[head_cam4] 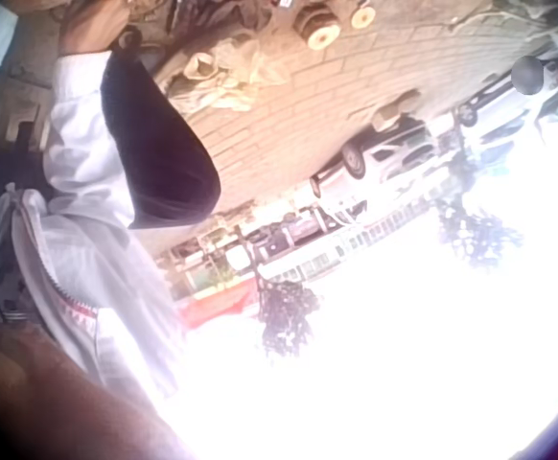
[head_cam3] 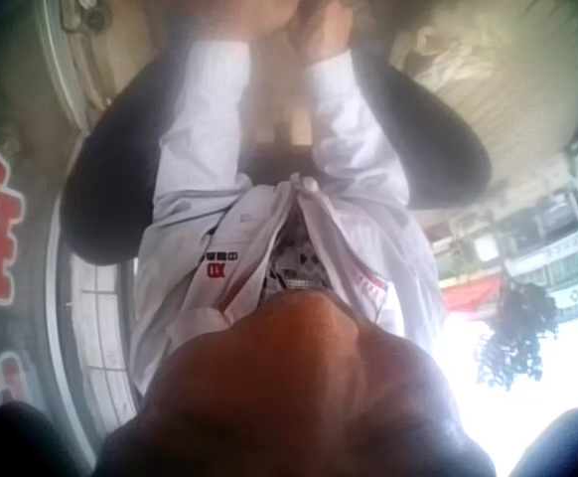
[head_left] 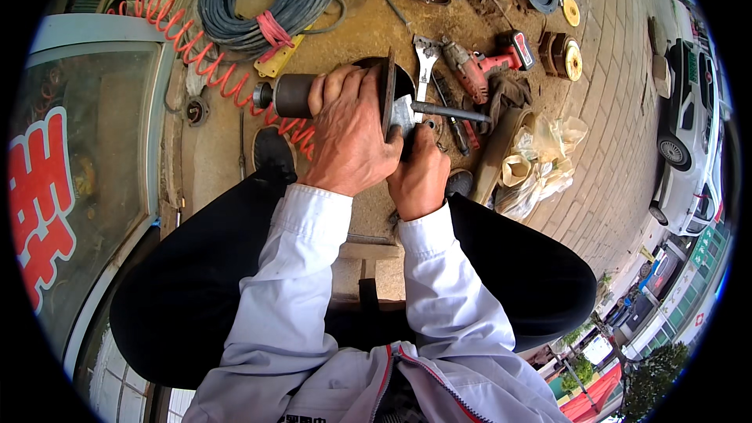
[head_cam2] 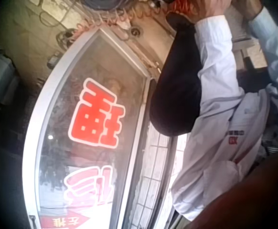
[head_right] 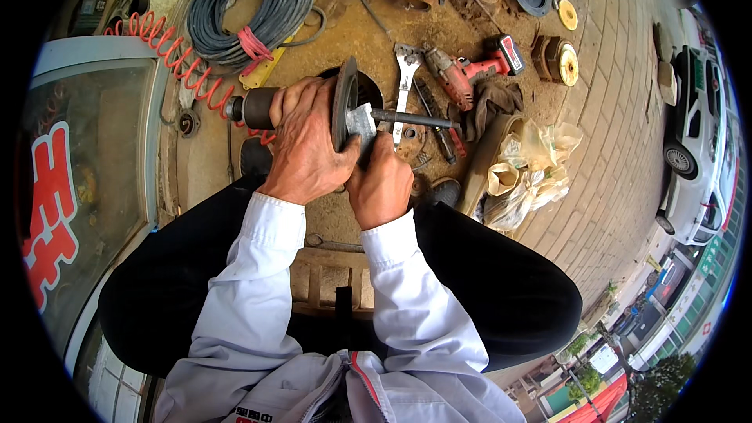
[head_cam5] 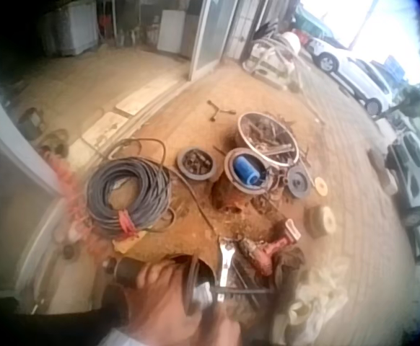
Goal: The person is sitting on the ground and using a wrench to tighten a bolt on a mechanical part. They repeatedly adjust the wrench and the part, ensuring the bolt is securely fastened.
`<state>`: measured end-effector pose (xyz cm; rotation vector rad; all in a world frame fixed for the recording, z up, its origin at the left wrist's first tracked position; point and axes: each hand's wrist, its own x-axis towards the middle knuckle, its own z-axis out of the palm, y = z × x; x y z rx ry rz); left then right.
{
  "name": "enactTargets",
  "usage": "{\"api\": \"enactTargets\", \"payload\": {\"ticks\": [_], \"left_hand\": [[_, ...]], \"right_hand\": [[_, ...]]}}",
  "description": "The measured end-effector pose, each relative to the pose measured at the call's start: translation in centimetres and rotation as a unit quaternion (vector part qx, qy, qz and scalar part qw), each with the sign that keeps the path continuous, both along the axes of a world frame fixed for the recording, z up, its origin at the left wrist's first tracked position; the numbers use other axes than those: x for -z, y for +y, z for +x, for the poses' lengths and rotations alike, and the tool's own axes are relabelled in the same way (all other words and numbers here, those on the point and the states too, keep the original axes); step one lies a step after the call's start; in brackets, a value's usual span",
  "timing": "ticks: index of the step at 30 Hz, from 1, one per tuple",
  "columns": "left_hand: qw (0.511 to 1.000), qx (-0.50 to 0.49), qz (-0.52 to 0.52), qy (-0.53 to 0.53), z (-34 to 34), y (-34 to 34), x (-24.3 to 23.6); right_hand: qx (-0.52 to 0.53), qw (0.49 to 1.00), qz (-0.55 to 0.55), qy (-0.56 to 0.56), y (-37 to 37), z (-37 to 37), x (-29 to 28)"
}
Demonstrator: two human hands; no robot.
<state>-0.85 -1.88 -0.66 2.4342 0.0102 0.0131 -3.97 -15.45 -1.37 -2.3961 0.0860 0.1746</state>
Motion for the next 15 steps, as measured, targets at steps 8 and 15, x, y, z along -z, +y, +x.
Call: {"api": "enactTargets", "payload": {"ticks": [8,15], "left_hand": [[1.0,0.0,-0.019,0.013,0.0,0.2,0.1],[1.0,-0.021,-0.017,0.014,0.0,-0.2,-0.2]], "right_hand": [[0.023,0.999,-0.005,0.022,0.5,0.0,-0.3],[0.06,0.998,-0.022,0.024,1.4,0.0,-1.1]]}}
